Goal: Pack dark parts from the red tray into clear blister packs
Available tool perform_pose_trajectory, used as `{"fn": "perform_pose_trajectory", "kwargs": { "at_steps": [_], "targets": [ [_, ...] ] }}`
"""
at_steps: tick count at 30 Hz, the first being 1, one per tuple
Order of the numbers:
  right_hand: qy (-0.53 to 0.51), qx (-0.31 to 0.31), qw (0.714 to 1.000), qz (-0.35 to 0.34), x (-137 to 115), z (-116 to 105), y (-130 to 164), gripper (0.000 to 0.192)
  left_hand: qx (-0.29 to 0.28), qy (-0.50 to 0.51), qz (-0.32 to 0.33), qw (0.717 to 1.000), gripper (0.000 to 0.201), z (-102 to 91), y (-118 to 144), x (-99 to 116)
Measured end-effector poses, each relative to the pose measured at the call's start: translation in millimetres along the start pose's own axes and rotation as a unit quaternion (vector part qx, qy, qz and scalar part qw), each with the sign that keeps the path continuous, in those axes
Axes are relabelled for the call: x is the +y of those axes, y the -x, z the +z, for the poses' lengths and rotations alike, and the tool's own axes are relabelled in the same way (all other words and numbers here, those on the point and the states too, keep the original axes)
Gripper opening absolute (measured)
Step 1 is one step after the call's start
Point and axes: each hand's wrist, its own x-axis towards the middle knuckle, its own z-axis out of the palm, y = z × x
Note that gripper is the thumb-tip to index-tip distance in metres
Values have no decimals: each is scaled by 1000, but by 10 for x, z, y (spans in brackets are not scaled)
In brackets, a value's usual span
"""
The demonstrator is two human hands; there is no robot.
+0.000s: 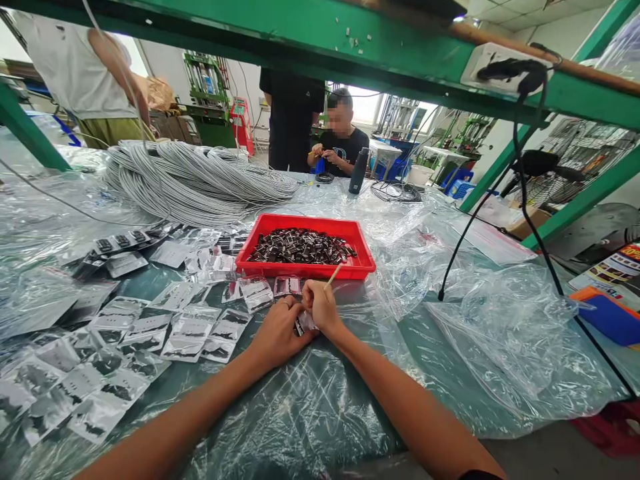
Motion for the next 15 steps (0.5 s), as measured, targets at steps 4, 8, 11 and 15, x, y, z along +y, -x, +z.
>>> {"fn": "perform_pose_trajectory", "kwargs": {
  "at_steps": [4, 8, 11, 15],
  "targets": [
    [33, -95, 989, 112, -167, -83, 108, 30, 0, -27, 3, 1000, 37, -21, 36, 22],
    [-51, -67, 991, 108, -297, -233, 29, 27, -13, -41, 4, 999, 42, -34, 41, 27],
    [-90, 8, 995, 28, -259, -299, -98, 30, -22, -51, -7, 998, 43, -44, 34, 30],
    [-86, 45, 995, -22, -94, -252, -198, 34, -18, -43, -1, 999, 40, -49, 26, 24]
  ]
}}
